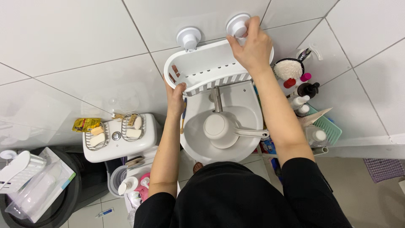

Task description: The person unpacks a white plastic wall shelf from its packaging and attempts to mount it on a tiled wall using suction cups. After an initial failed attempt, they reposition the shelf above a sink, secure the suction cups, and place a tube of toothpaste inside the shelf.

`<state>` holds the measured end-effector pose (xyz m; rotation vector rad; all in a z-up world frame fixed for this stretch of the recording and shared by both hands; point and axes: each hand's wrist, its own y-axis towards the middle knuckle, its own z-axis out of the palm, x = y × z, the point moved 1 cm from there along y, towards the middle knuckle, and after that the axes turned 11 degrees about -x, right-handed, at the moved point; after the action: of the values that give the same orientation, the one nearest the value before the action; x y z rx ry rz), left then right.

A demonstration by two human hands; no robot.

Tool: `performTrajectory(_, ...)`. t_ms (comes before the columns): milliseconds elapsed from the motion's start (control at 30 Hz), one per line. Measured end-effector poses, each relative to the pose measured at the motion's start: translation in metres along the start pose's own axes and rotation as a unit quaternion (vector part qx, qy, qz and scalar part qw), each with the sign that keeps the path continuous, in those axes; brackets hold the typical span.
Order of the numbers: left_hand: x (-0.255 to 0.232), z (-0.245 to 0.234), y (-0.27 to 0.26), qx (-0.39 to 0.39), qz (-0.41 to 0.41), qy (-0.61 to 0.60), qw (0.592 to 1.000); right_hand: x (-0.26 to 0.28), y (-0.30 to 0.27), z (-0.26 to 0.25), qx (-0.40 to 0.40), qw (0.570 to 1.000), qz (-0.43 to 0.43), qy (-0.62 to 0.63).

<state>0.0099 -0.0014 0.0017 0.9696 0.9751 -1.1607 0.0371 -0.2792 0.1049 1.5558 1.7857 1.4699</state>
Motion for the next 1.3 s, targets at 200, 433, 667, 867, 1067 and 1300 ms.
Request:
performTrajectory(200,-0.003,0.0,0.003,0.003,-0.017,-0.021,1.0,-0.003,0.002,0.019,-0.009,0.999,0.045,-0.02)
performTrajectory(433,-0.004,-0.003,0.008,-0.007,-0.032,0.008,0.999,0.007,0.003,0.005,0.003,0.988,-0.104,-0.113)
performTrajectory(667,-0.008,-0.006,0.01,0.004,-0.016,-0.009,1.0,0.001,-0.005,-0.005,-0.003,0.998,0.006,-0.063)
performTrajectory(867,-0.006,-0.004,0.01,0.005,-0.008,-0.001,1.0,-0.001,-0.009,0.007,-0.02,0.995,0.028,-0.091)
performTrajectory(1067,-0.001,-0.004,0.008,0.005,0.006,0.006,1.0,-0.006,-0.012,0.011,-0.013,0.99,0.079,-0.116)
performTrajectory(1300,0.012,0.003,-0.001,-0.033,-0.091,0.021,0.995,-0.019,-0.012,0.011,0.022,0.988,0.098,-0.114)
